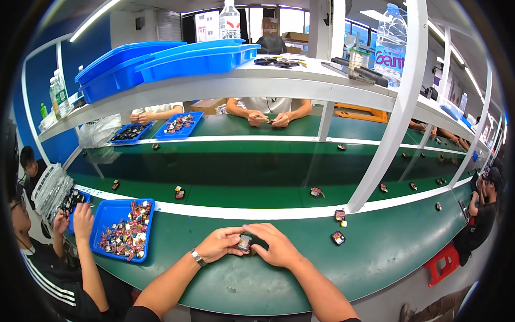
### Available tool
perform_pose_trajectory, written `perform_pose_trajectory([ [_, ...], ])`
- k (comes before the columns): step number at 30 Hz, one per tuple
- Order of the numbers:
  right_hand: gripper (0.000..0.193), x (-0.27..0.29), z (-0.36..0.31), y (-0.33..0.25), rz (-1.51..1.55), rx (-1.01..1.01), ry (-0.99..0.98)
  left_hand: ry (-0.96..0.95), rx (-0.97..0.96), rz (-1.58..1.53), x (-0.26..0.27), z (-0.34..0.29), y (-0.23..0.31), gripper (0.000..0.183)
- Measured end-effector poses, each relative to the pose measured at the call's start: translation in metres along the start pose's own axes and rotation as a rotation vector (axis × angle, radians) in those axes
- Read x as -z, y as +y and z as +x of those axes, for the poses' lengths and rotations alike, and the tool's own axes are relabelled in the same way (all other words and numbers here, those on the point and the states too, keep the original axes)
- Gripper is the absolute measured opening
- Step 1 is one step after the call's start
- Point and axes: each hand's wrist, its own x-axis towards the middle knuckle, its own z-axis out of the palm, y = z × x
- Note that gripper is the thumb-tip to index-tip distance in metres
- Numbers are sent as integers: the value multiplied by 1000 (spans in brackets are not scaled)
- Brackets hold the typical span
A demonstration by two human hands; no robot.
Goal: Assembling small electronic or plastic components on an industrial assembly line.
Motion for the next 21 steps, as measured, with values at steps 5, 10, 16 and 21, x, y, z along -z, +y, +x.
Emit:
perform_pose_trajectory([
  [5, 29, 1, 1, 3, -87, 109, -5, 62, -46, -24, 2, 0, -2, 36],
  [10, 17, -2, 3, 0, -76, 11, -25, 75, -31, 45, -7, 1, -2, 31],
  [16, 12, -12, 3, 3, -125, 59, -12, 60, -30, 40, -8, 1, -4, 32],
  [21, 11, -14, 2, 2, -120, 22, 35, -31, -78, 9, -4, 3, -6, 39],
])
